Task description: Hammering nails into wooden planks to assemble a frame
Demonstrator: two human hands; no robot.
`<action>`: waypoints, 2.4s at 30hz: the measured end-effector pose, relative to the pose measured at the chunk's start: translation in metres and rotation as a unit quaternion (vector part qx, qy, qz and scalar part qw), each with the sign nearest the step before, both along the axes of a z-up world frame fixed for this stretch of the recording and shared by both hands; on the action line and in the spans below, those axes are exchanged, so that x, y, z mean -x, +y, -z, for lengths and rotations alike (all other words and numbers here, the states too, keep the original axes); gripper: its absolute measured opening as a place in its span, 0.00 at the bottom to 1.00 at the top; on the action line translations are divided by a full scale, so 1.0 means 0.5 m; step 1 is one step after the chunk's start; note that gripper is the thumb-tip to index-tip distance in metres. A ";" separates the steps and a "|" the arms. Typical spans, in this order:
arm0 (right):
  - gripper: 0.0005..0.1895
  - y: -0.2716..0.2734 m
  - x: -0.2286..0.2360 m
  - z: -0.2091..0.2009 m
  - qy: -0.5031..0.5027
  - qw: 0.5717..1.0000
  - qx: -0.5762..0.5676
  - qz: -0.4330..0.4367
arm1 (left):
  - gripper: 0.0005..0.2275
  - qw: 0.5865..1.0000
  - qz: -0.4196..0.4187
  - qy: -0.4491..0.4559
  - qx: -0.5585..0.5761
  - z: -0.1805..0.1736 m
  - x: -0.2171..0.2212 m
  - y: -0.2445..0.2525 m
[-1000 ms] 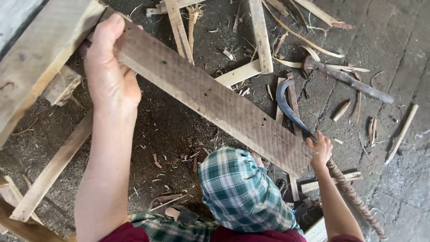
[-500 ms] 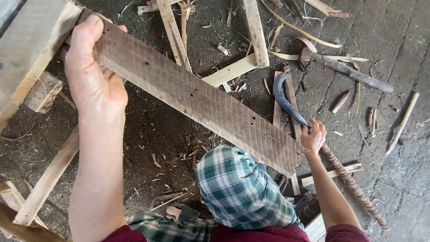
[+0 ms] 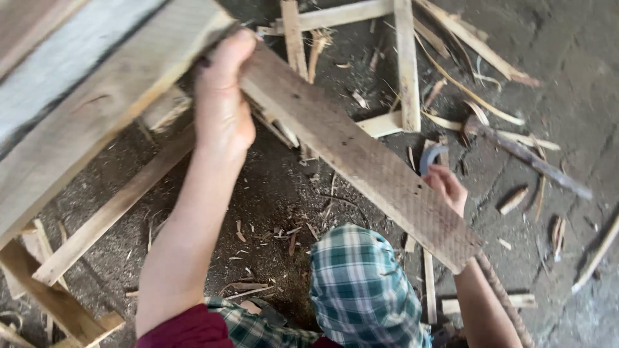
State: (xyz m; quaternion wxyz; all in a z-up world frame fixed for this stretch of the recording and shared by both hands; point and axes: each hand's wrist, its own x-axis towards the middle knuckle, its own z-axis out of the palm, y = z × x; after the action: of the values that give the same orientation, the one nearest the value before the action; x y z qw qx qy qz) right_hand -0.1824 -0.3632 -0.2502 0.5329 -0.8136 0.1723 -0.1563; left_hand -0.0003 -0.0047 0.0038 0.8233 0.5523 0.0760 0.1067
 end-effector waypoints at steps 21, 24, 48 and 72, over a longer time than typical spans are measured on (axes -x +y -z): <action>0.38 0.369 -0.335 -0.612 0.021 0.835 0.058 -0.547 | 0.12 0.986 0.132 0.073 0.070 0.014 0.012 0.001; 0.34 0.382 -0.322 -0.618 0.047 0.866 0.013 -0.498 | 0.15 0.982 0.146 0.075 0.094 0.027 0.009 -0.006; 0.36 0.403 -0.306 -0.627 0.098 0.889 -0.023 -0.447 | 0.24 0.989 -0.115 -0.009 0.095 -0.003 0.110 0.058; 0.37 0.411 -0.305 -0.628 0.116 0.879 -0.113 -0.449 | 0.30 0.983 -0.010 0.056 0.175 -0.004 0.097 0.062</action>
State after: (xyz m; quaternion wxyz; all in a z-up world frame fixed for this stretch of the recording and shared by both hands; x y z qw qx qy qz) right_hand -0.0299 -0.1579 0.0635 0.6106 -0.7499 -0.1344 0.2163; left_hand -0.0486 0.0262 0.0060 0.9008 0.4036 0.1448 0.0692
